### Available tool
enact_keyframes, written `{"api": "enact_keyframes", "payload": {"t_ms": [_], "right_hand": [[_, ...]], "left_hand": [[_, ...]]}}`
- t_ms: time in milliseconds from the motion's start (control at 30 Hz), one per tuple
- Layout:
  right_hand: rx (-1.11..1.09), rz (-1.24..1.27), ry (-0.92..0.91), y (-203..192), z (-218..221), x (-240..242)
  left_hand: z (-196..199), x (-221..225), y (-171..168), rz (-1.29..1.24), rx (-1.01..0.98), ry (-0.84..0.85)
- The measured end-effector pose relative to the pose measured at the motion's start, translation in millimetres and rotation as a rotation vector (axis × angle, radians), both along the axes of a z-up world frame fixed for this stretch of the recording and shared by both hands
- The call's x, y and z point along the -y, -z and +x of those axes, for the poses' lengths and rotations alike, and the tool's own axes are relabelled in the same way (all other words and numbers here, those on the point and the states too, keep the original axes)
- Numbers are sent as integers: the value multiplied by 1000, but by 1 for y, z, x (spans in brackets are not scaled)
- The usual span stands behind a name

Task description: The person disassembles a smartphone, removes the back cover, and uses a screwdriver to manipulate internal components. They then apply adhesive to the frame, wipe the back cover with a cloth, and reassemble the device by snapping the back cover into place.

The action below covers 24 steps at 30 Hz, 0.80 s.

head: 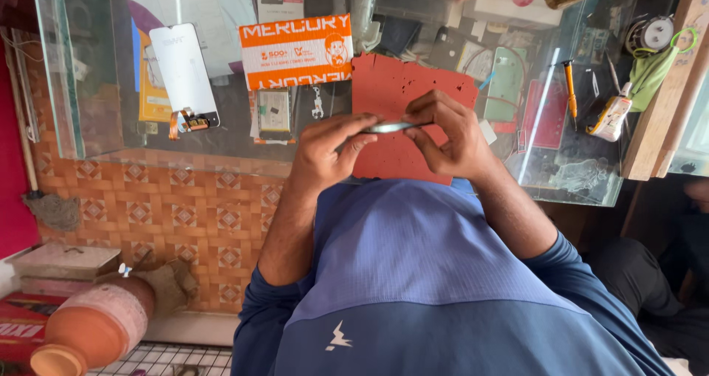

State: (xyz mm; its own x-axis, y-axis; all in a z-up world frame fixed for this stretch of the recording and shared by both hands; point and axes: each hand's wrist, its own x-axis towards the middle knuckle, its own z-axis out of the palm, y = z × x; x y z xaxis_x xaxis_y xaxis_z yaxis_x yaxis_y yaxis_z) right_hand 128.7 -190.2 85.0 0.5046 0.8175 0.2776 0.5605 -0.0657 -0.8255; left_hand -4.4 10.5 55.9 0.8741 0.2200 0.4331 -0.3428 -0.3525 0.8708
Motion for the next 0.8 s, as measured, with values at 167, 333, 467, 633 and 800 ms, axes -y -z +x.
{"api": "enact_keyframes", "payload": {"t_ms": [167,333,467,633,800], "right_hand": [[155,20,-46,-19,-13,6],[264,12,-4,-26,-18,7],[143,106,52,-23,-20,9],[68,135,53,-28,-25,11],[237,20,38,-38,-28,16]], "left_hand": [[-3,14,-11,88,14,19],[0,23,-22,193,64,3],[-1,15,-23,141,94,58],[-6,14,-16,93,95,105],[-6,27,-15,113,-21,81]]}}
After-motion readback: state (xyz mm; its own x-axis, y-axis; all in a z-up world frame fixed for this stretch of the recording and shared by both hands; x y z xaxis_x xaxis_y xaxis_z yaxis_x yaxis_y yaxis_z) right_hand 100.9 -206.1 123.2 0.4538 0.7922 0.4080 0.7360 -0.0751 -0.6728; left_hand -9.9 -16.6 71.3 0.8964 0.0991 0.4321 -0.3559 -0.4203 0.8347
